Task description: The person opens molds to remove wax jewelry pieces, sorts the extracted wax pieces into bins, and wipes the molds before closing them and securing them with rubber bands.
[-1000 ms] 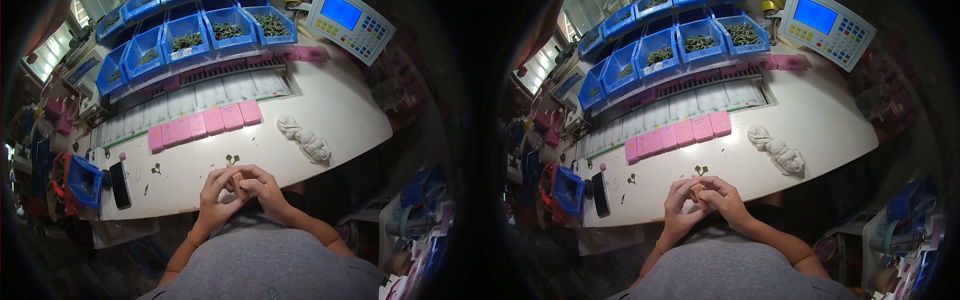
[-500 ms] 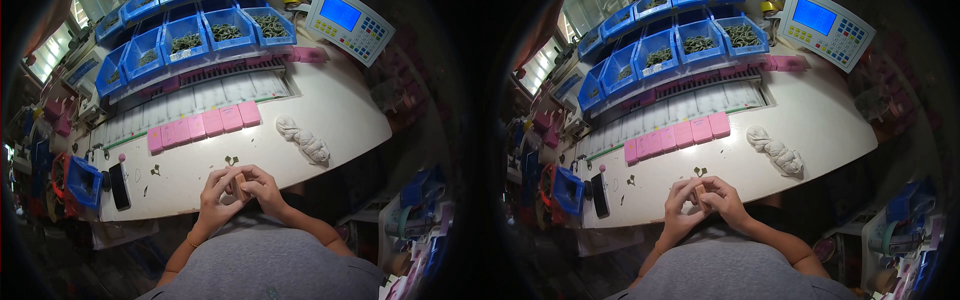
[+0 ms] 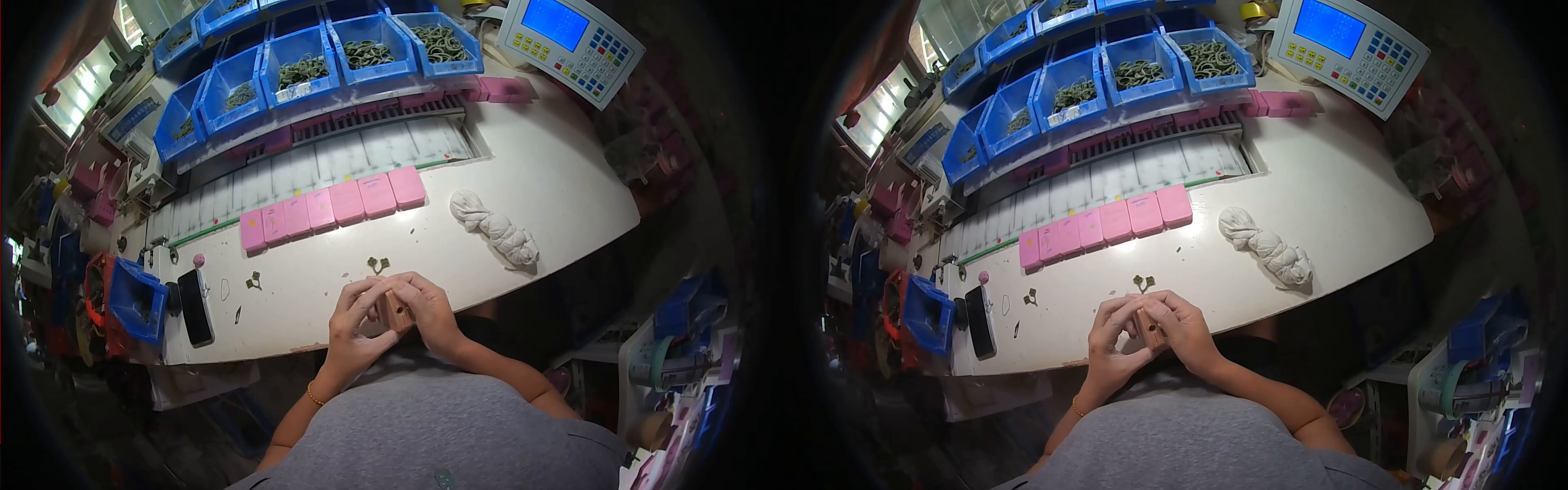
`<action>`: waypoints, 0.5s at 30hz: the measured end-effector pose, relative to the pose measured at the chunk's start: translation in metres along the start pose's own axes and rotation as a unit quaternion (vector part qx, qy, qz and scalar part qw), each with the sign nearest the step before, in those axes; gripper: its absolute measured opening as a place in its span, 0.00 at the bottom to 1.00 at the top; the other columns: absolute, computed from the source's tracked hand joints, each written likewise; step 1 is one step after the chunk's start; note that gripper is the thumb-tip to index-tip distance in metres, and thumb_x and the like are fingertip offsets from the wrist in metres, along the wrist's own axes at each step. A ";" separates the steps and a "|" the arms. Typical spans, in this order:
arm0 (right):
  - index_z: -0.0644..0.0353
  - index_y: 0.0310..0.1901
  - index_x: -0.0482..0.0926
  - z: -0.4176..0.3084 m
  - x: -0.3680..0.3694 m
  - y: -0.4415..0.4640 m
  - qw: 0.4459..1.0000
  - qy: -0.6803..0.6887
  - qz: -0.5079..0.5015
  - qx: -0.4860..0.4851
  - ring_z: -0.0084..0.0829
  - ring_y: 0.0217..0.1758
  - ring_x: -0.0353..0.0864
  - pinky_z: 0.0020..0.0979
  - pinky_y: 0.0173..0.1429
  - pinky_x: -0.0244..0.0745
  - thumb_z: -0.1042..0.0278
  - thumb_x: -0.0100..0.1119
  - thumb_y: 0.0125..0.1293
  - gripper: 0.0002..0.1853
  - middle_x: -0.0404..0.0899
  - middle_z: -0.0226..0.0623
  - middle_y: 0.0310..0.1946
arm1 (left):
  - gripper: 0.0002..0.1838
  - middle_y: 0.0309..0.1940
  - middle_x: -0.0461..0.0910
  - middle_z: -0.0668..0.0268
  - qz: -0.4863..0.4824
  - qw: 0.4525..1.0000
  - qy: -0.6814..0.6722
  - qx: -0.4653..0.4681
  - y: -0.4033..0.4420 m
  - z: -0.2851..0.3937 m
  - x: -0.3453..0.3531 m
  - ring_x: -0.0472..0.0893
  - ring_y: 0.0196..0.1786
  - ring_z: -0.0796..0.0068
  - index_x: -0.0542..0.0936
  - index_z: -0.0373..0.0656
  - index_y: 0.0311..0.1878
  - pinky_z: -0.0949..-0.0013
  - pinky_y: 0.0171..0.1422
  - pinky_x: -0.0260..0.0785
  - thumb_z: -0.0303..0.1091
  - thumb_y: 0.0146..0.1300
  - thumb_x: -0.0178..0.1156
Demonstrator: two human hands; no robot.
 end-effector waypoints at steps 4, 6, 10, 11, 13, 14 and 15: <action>0.65 0.50 0.76 -0.004 -0.007 0.006 0.994 0.082 0.071 0.025 0.33 0.47 0.86 0.35 0.54 0.83 0.68 0.45 0.78 0.12 0.83 0.49 0.52 | 0.37 0.57 0.75 0.64 0.005 0.995 -0.092 -0.041 0.000 -0.011 0.000 0.75 0.45 0.78 0.79 0.44 0.65 0.74 0.48 0.73 0.26 0.47 0.78; 0.66 0.47 0.76 -0.011 -0.015 0.005 0.993 0.055 0.106 -0.025 0.35 0.45 0.86 0.36 0.53 0.84 0.69 0.45 0.77 0.11 0.83 0.49 0.48 | 0.38 0.56 0.75 0.64 0.002 0.991 -0.116 -0.070 -0.002 -0.015 -0.001 0.75 0.45 0.77 0.79 0.44 0.65 0.73 0.48 0.73 0.28 0.46 0.79; 0.68 0.43 0.77 -0.024 -0.054 -0.001 0.981 0.060 0.113 -0.146 0.35 0.41 0.87 0.34 0.54 0.84 0.75 0.48 0.75 0.08 0.85 0.49 0.39 | 0.40 0.54 0.76 0.64 -0.002 0.996 -0.061 -0.070 -0.003 -0.016 -0.006 0.75 0.48 0.75 0.79 0.44 0.64 0.70 0.52 0.73 0.32 0.43 0.82; 0.70 0.43 0.78 -0.025 -0.065 -0.002 0.979 0.067 0.129 -0.145 0.35 0.39 0.87 0.34 0.52 0.84 0.77 0.48 0.73 0.08 0.85 0.48 0.37 | 0.40 0.54 0.76 0.64 -0.002 0.996 -0.061 -0.071 -0.003 -0.017 -0.008 0.75 0.48 0.75 0.79 0.44 0.64 0.70 0.52 0.73 0.32 0.43 0.82; 0.70 0.46 0.78 -0.030 -0.081 -0.004 0.978 0.068 0.151 -0.128 0.35 0.38 0.87 0.34 0.51 0.84 0.76 0.49 0.73 0.09 0.85 0.48 0.38 | 0.39 0.53 0.77 0.64 0.008 0.999 -0.002 -0.039 -0.002 -0.013 -0.012 0.77 0.50 0.71 0.79 0.44 0.63 0.65 0.54 0.74 0.32 0.44 0.82; 0.70 0.49 0.79 -0.030 -0.087 -0.004 0.976 0.069 0.172 -0.112 0.34 0.38 0.86 0.34 0.51 0.83 0.76 0.49 0.73 0.11 0.85 0.47 0.38 | 0.39 0.53 0.77 0.64 0.009 0.999 -0.002 -0.040 -0.002 -0.015 -0.013 0.77 0.50 0.71 0.79 0.44 0.63 0.65 0.54 0.74 0.32 0.44 0.82; 0.68 0.51 0.81 -0.031 -0.095 -0.006 0.969 0.034 0.224 -0.096 0.34 0.42 0.86 0.33 0.51 0.82 0.75 0.54 0.72 0.11 0.86 0.44 0.40 | 0.38 0.53 0.77 0.64 0.012 0.999 -0.006 -0.035 -0.002 -0.015 -0.015 0.77 0.51 0.70 0.79 0.44 0.63 0.64 0.55 0.74 0.32 0.44 0.82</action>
Point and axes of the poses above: each hand's wrist, its own y-axis towards the middle knuckle, its own x-axis out of the palm, z = x × y, the point moved 9 cm from there along y, towards the middle knuckle
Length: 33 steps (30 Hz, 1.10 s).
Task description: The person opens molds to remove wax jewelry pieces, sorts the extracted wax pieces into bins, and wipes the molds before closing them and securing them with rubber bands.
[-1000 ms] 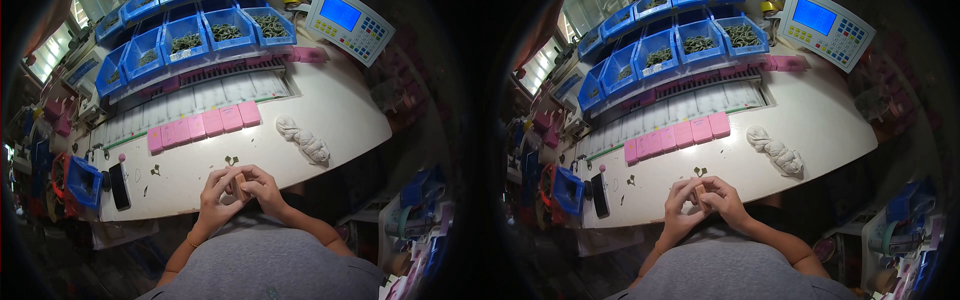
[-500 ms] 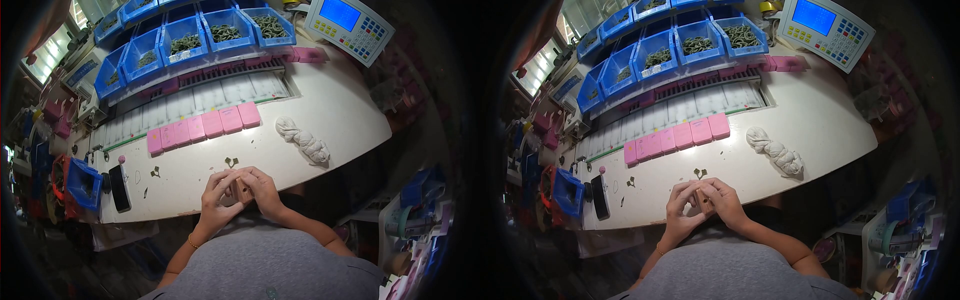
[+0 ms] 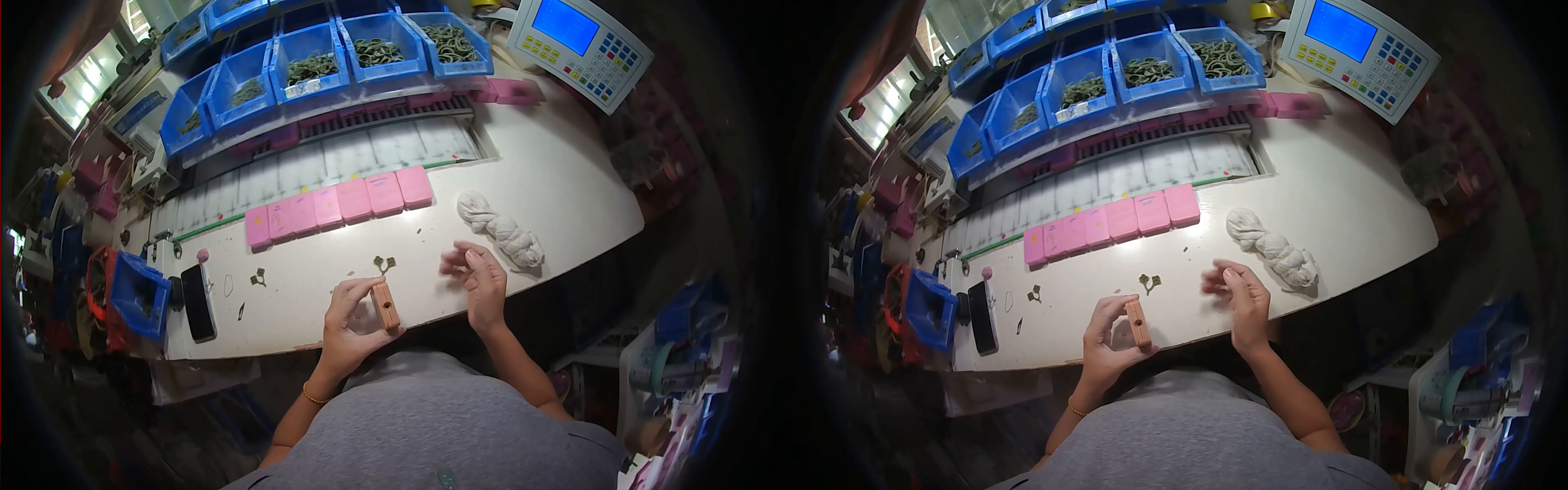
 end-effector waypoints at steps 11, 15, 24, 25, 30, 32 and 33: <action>0.66 0.39 0.83 -0.034 0.009 -0.012 0.800 -0.480 -0.039 -0.358 0.43 0.49 0.82 0.38 0.57 0.76 0.78 0.64 0.65 0.03 0.85 0.42 0.40 | 0.35 0.47 0.78 0.57 0.057 0.908 0.402 -0.101 -0.012 -0.018 -0.064 0.77 0.50 0.55 0.80 0.40 0.62 0.57 0.58 0.72 0.38 0.48 0.76; 0.63 0.38 0.82 -0.031 0.024 -0.016 0.771 -0.502 -0.076 -0.385 0.44 0.46 0.81 0.41 0.54 0.75 0.77 0.65 0.63 0.03 0.84 0.40 0.36 | 0.32 0.45 0.81 0.55 0.064 0.938 0.324 -0.102 -0.015 -0.027 -0.082 0.79 0.50 0.54 0.81 0.39 0.59 0.57 0.60 0.72 0.38 0.48 0.75; 0.62 0.37 0.82 -0.030 0.029 -0.021 0.735 -0.534 -0.074 -0.411 0.44 0.45 0.82 0.42 0.54 0.75 0.77 0.65 0.61 0.03 0.84 0.39 0.37 | 0.26 0.47 0.83 0.47 0.306 0.832 0.445 -0.126 0.115 -0.109 -0.252 0.81 0.52 0.45 0.83 0.39 0.53 0.49 0.57 0.74 0.44 0.54 0.69; 0.62 0.37 0.82 -0.031 0.028 -0.021 0.735 -0.535 -0.068 -0.411 0.44 0.45 0.82 0.42 0.54 0.75 0.77 0.65 0.61 0.03 0.84 0.39 0.37 | 0.22 0.48 0.82 0.48 0.310 0.811 0.473 -0.150 0.129 -0.117 -0.259 0.79 0.55 0.43 0.82 0.41 0.51 0.45 0.59 0.73 0.45 0.57 0.66; 0.63 0.37 0.81 -0.029 0.027 -0.022 0.724 -0.533 -0.068 -0.433 0.44 0.44 0.81 0.41 0.53 0.75 0.79 0.65 0.60 0.04 0.83 0.40 0.37 | 0.23 0.51 0.79 0.48 0.267 0.769 0.532 -0.231 0.160 -0.157 -0.275 0.77 0.58 0.39 0.80 0.42 0.53 0.38 0.58 0.73 0.49 0.62 0.59; 0.63 0.37 0.82 -0.032 0.029 -0.022 0.726 -0.534 -0.066 -0.428 0.44 0.44 0.81 0.41 0.52 0.75 0.78 0.66 0.60 0.04 0.83 0.40 0.37 | 0.33 0.58 0.75 0.47 0.272 0.753 0.568 -0.189 0.150 -0.144 -0.266 0.74 0.61 0.42 0.78 0.41 0.57 0.44 0.62 0.71 0.56 0.56 0.70; 0.62 0.37 0.83 -0.030 0.027 -0.020 0.736 -0.535 -0.068 -0.410 0.42 0.46 0.80 0.40 0.53 0.75 0.76 0.66 0.60 0.04 0.83 0.38 0.38 | 0.31 0.59 0.73 0.48 0.284 0.764 0.562 -0.140 0.139 -0.134 -0.259 0.73 0.60 0.43 0.78 0.41 0.58 0.45 0.63 0.70 0.54 0.59 0.70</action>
Point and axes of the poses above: each hand's wrist, its own y-axis towards the middle knuckle, its own x-axis out of the palm, z = x × y, the point moved 9 cm from there along y, towards the middle knuckle
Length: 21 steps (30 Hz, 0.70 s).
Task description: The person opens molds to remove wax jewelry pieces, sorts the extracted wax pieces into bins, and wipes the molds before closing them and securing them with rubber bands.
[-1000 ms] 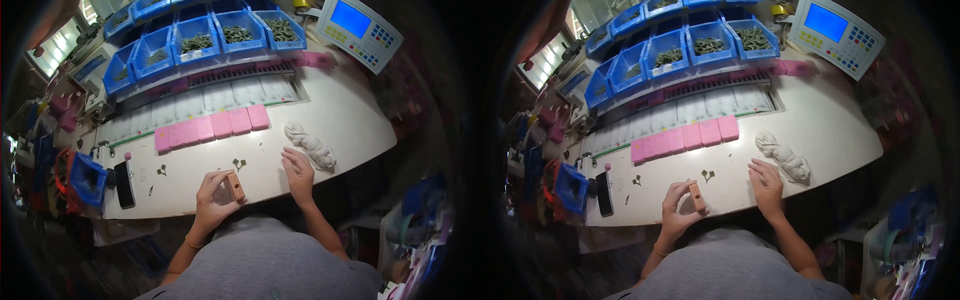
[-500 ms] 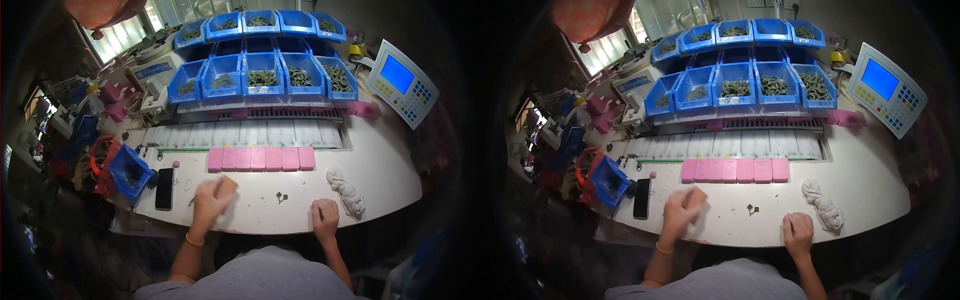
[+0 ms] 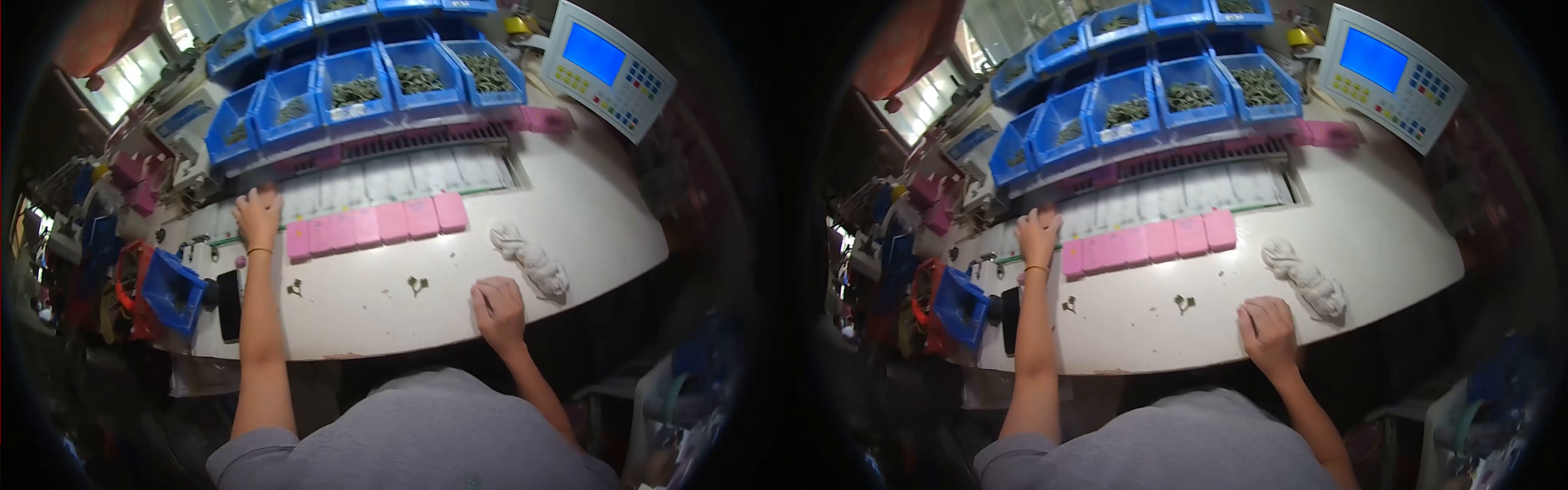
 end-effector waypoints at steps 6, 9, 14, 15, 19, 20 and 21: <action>0.58 0.43 0.85 -0.002 0.014 0.007 0.998 0.005 -0.049 0.028 0.39 0.52 0.78 0.40 0.58 0.70 0.70 0.67 0.61 0.08 0.83 0.34 0.46 | 0.07 0.35 0.79 0.60 -0.103 0.944 -0.313 0.023 -0.139 0.061 -0.091 0.75 0.35 0.65 0.83 0.38 0.35 0.63 0.40 0.68 0.32 0.61 0.70; 0.56 0.51 0.84 -0.013 0.035 0.014 0.993 0.048 -0.105 0.013 0.40 0.55 0.76 0.40 0.60 0.68 0.67 0.65 0.64 0.14 0.82 0.37 0.50 | 0.07 0.27 0.77 0.64 -0.166 0.909 -0.348 0.155 -0.216 0.106 -0.108 0.74 0.29 0.68 0.83 0.38 0.32 0.64 0.35 0.67 0.30 0.60 0.70; 0.59 0.57 0.80 0.000 0.041 0.025 0.993 0.047 -0.104 0.025 0.45 0.66 0.72 0.43 0.69 0.65 0.67 0.61 0.69 0.17 0.78 0.42 0.59 | 0.08 0.38 0.86 0.57 -0.428 0.763 -0.469 0.122 -0.310 0.137 -0.115 0.85 0.35 0.65 0.87 0.38 0.36 0.66 0.39 0.77 0.33 0.63 0.70; 0.60 0.60 0.78 0.008 0.038 0.029 0.993 0.049 -0.101 0.030 0.47 0.71 0.69 0.44 0.73 0.63 0.67 0.59 0.71 0.18 0.77 0.44 0.63 | 0.10 0.46 0.87 0.56 -0.390 0.783 -0.458 0.159 -0.321 0.135 -0.114 0.87 0.43 0.62 0.88 0.40 0.43 0.66 0.47 0.80 0.36 0.63 0.70; 0.62 0.66 0.74 -0.004 0.053 0.042 0.976 -0.018 -0.209 -0.051 0.50 0.75 0.65 0.45 0.78 0.58 0.63 0.54 0.75 0.22 0.72 0.45 0.69 | 0.18 0.52 0.85 0.56 -0.372 0.827 -0.347 0.239 -0.337 0.131 -0.108 0.85 0.53 0.59 0.83 0.39 0.56 0.62 0.57 0.77 0.40 0.68 0.66; 0.62 0.66 0.74 -0.004 0.056 0.041 0.975 -0.009 -0.213 -0.059 0.50 0.75 0.65 0.45 0.78 0.58 0.63 0.54 0.75 0.22 0.72 0.45 0.69 | 0.19 0.53 0.85 0.55 -0.404 0.825 -0.320 0.234 -0.342 0.133 -0.103 0.84 0.55 0.60 0.83 0.39 0.57 0.61 0.59 0.76 0.40 0.69 0.65; 0.63 0.66 0.73 -0.001 0.059 0.038 0.972 -0.019 -0.225 -0.059 0.49 0.75 0.66 0.45 0.79 0.57 0.63 0.54 0.75 0.22 0.72 0.46 0.69 | 0.20 0.54 0.84 0.55 -0.435 0.821 -0.293 0.227 -0.345 0.133 -0.099 0.82 0.57 0.60 0.82 0.38 0.58 0.61 0.61 0.75 0.41 0.69 0.63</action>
Point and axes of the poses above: each hand's wrist, its own y-axis towards the middle knuckle, its own x-axis out of the palm, z = x × y, the point moved 9 cm from there along y, towards the middle knuckle
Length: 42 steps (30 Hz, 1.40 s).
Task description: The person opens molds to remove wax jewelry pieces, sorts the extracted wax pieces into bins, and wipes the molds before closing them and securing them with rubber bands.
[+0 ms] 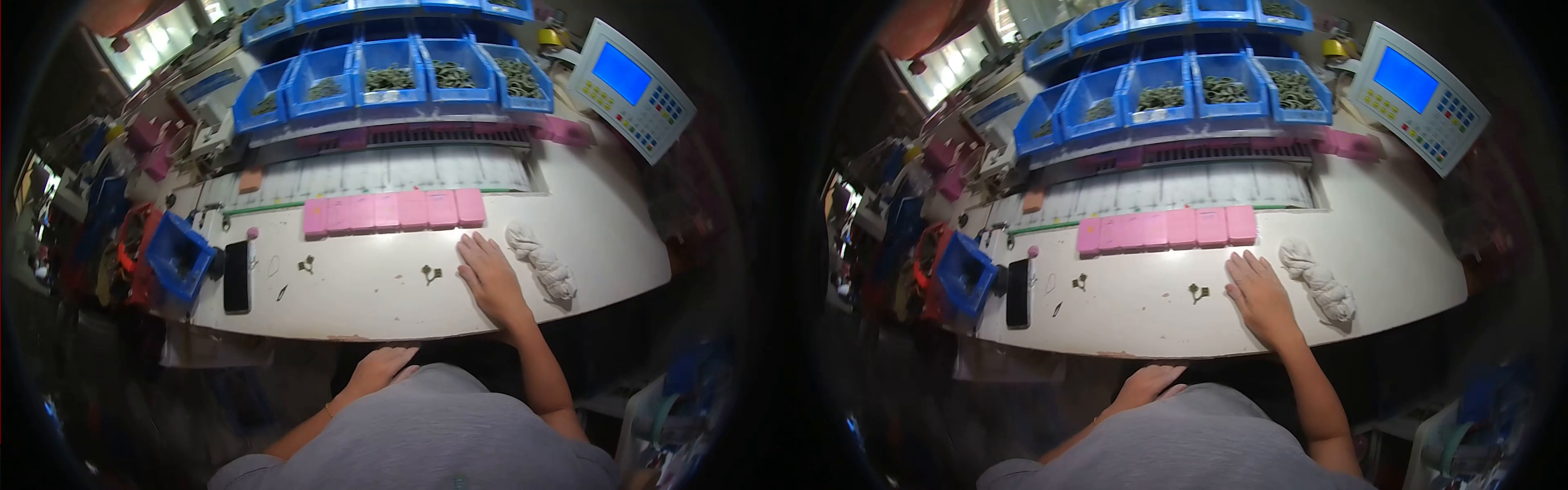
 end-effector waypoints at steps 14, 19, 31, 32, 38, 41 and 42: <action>0.62 0.62 0.78 -0.103 0.032 -0.075 0.993 0.059 -0.006 -0.101 0.43 0.71 0.74 0.46 0.74 0.68 0.64 0.64 0.68 0.23 0.78 0.45 0.64 | 0.20 0.45 0.87 0.52 -0.138 0.971 -0.173 -0.087 -0.002 -0.010 0.012 0.87 0.46 0.52 0.86 0.43 0.53 0.58 0.55 0.78 0.49 0.70 0.61; 0.58 0.57 0.83 -0.137 0.044 -0.064 0.956 0.222 -0.068 -0.178 0.40 0.63 0.81 0.43 0.72 0.72 0.63 0.64 0.69 0.17 0.84 0.44 0.55 | 0.20 0.37 0.86 0.50 -0.142 0.980 -0.138 -0.030 -0.013 -0.021 0.025 0.86 0.40 0.48 0.87 0.43 0.45 0.54 0.49 0.77 0.50 0.73 0.56; 0.64 0.56 0.82 0.039 -0.062 -0.041 0.977 0.039 0.198 0.072 0.49 0.67 0.76 0.47 0.70 0.69 0.72 0.60 0.70 0.15 0.82 0.47 0.57 | 0.23 0.65 0.75 0.53 0.146 0.975 0.102 0.133 0.079 0.056 -0.048 0.73 0.68 0.54 0.78 0.43 0.64 0.52 0.71 0.64 0.39 0.68 0.64; 0.64 0.56 0.82 0.046 -0.065 -0.042 0.976 0.033 0.201 0.076 0.49 0.67 0.76 0.47 0.70 0.69 0.72 0.60 0.70 0.15 0.82 0.47 0.57 | 0.29 0.73 0.68 0.52 0.130 0.955 0.211 0.165 0.088 0.064 -0.037 0.65 0.76 0.51 0.72 0.44 0.70 0.46 0.78 0.56 0.42 0.69 0.62; 0.64 0.71 0.68 0.092 -0.048 -0.039 0.977 -0.134 0.070 0.150 0.48 0.81 0.55 0.48 0.82 0.49 0.51 0.47 0.79 0.29 0.63 0.49 0.75 | 0.36 0.78 0.59 0.53 0.098 0.967 0.226 0.069 0.102 0.013 -0.041 0.54 0.82 0.51 0.64 0.37 0.75 0.43 0.83 0.41 0.53 0.74 0.52; 0.63 0.73 0.64 0.080 -0.023 -0.032 0.985 -0.111 -0.011 0.130 0.47 0.82 0.52 0.48 0.83 0.43 0.46 0.43 0.79 0.32 0.59 0.49 0.77 | 0.36 0.80 0.57 0.52 0.112 0.966 0.233 0.001 0.089 -0.024 -0.064 0.51 0.83 0.52 0.61 0.37 0.77 0.45 0.84 0.37 0.51 0.74 0.51; 0.63 0.73 0.64 0.062 -0.012 -0.029 0.990 -0.103 -0.023 0.089 0.47 0.82 0.53 0.49 0.83 0.44 0.46 0.44 0.79 0.32 0.60 0.49 0.77 | 0.37 0.80 0.56 0.52 0.128 0.962 0.238 -0.034 0.082 -0.038 -0.074 0.52 0.83 0.52 0.61 0.37 0.77 0.44 0.84 0.37 0.52 0.74 0.51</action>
Point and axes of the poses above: each hand's wrist, its own y-axis towards the middle knuckle, its own x-axis out of the palm, z = x × y, the point moved 9 cm from there along y, towards the middle knuckle
